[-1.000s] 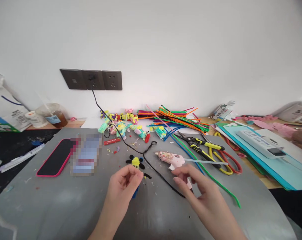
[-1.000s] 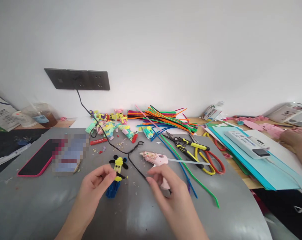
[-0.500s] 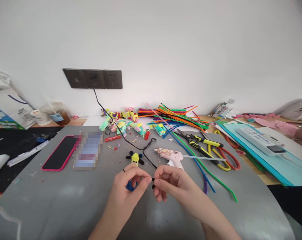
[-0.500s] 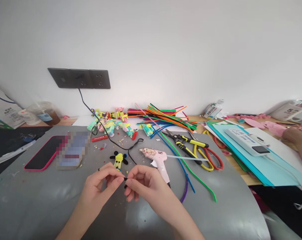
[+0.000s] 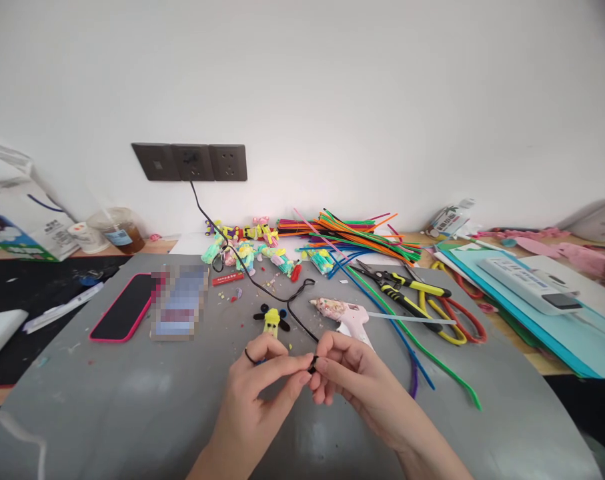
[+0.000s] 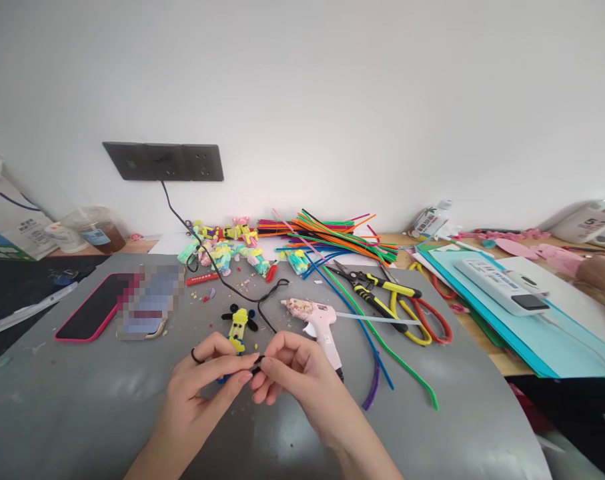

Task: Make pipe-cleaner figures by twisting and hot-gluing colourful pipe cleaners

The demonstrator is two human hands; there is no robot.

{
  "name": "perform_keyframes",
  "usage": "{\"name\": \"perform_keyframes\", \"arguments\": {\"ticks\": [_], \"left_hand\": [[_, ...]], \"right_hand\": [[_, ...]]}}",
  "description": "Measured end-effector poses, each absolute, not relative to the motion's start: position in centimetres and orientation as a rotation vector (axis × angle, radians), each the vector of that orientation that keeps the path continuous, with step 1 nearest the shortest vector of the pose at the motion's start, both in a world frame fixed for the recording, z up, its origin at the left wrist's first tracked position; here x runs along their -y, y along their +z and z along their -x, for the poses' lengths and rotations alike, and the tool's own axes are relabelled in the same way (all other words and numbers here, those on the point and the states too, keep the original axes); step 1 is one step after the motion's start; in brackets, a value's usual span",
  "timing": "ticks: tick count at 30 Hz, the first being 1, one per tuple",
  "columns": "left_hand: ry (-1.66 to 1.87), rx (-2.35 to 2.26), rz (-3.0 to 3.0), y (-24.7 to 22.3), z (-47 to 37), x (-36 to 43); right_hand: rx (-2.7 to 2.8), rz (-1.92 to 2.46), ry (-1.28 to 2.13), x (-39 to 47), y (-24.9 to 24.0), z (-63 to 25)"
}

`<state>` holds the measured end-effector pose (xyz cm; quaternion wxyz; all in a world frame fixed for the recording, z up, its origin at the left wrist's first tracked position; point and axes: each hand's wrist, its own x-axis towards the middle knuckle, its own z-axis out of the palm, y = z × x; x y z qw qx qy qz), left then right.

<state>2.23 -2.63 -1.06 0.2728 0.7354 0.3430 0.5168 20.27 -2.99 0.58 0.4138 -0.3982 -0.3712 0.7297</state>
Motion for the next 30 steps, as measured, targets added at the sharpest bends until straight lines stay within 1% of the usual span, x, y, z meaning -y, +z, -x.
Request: {"name": "perform_keyframes", "arguments": {"ticks": [5,10,16,24,27,30], "left_hand": [[1.332,-1.109,-1.807,-1.4,-2.4,2.7],[1.313,-1.036,-1.864,-1.6,-2.5,3.2],[1.260,-0.979,-1.868,-1.7,-2.7,3.5],[0.944,-1.063,-1.678,-2.5,-2.5,3.3],[0.797,-1.018,-1.518,-2.7,-2.4,3.2],[0.745,-0.945,-1.350,-2.7,-2.3,3.1]], "right_hand": [[1.062,1.149,1.746,3.4,0.6,-20.3],[1.229,1.248,1.571,3.7,0.5,-20.5],[1.273,1.275,1.617,4.3,-0.2,-20.5],[1.263,1.301,1.594,5.1,0.0,-20.6],[1.234,1.276,1.599,5.2,0.0,-20.6],[1.169,1.241,1.623,5.5,-0.4,-20.3]]}}
